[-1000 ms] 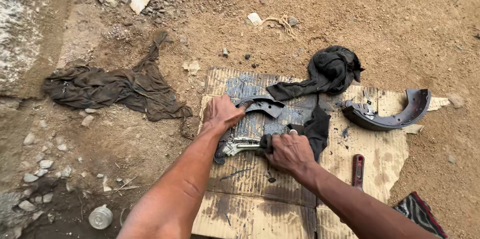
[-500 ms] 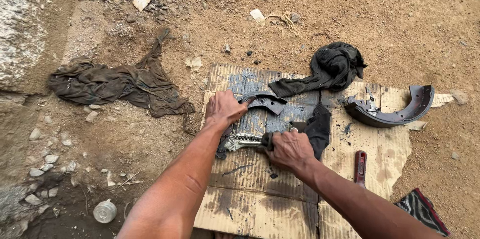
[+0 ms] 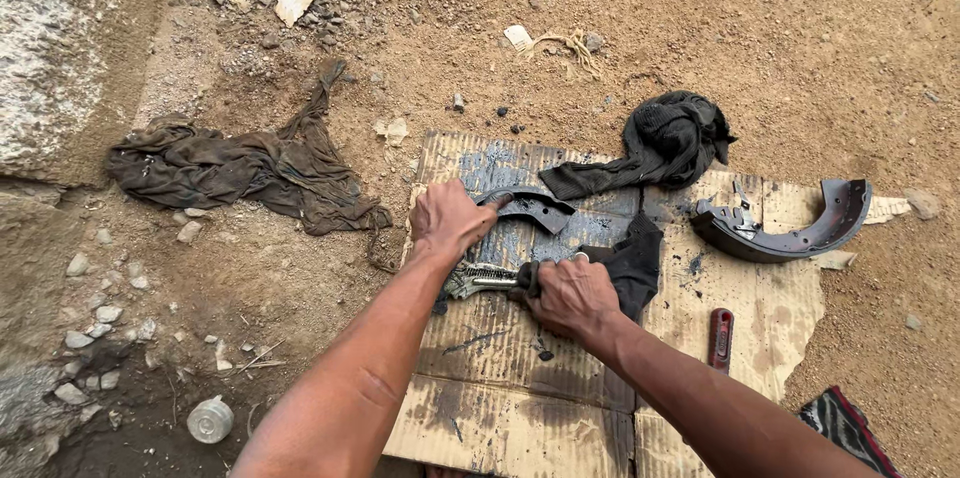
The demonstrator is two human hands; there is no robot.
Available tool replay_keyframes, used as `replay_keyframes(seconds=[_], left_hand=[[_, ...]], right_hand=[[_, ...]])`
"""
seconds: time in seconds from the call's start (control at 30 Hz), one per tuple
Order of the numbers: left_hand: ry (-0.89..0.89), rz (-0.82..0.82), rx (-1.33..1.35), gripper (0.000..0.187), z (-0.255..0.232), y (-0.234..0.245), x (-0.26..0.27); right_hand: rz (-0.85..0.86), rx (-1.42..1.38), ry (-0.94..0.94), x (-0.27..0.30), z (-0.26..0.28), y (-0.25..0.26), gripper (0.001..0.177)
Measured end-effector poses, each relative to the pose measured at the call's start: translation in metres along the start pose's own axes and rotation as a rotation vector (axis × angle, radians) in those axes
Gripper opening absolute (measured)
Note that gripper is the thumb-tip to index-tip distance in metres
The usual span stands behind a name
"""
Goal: The person cleans various brake shoe components by hand using a dark cloth.
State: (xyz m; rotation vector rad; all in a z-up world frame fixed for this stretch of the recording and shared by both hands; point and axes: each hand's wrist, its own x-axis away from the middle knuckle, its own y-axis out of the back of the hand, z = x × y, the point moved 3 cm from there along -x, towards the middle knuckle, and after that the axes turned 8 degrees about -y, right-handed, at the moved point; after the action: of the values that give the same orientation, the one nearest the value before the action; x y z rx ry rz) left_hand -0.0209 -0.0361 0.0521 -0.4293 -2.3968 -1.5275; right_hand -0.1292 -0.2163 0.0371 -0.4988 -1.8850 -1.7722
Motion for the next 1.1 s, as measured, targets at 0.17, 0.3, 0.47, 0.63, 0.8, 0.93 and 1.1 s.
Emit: replay_keyframes(seconds=[0.17,0.3,0.47,0.63,0.8,0.93,1.1], left_hand=[[-0.058,-0.14,-0.078,0.07,-0.005,-0.001,-0.002],[-0.052,-0.182,0.031,0.085,0.001,-0.018,-0.005],[-0.359,-0.301,-0.143,0.049,0.003,-0.052,0.005],[-0.56,-0.039,-0.366,0.1,0.003,-0.037,0.02],[-0.687,0.079,-0.439,0.108,0.003,-0.04,0.032],[-0.591,-0.009,-0.379,0.082,-0.004,-0.048,0.047],[-0.491,-0.002,-0.247,0.093,-0.015,-0.035,0.053]], right_hand=[[0.006,-0.027,0.014,-0.008,0.0,-0.003,0.072],[0.003,-0.005,0.018,-0.013,-0.003,-0.009,0.059],[0.014,0.061,0.012,-0.018,-0.003,-0.011,0.049],[-0.027,0.059,0.05,-0.025,-0.004,-0.008,0.045],[-0.041,0.079,0.067,-0.021,-0.002,0.001,0.046],[-0.033,0.032,0.026,-0.022,-0.001,0.01,0.04],[-0.06,0.061,0.025,-0.019,-0.001,0.014,0.037]])
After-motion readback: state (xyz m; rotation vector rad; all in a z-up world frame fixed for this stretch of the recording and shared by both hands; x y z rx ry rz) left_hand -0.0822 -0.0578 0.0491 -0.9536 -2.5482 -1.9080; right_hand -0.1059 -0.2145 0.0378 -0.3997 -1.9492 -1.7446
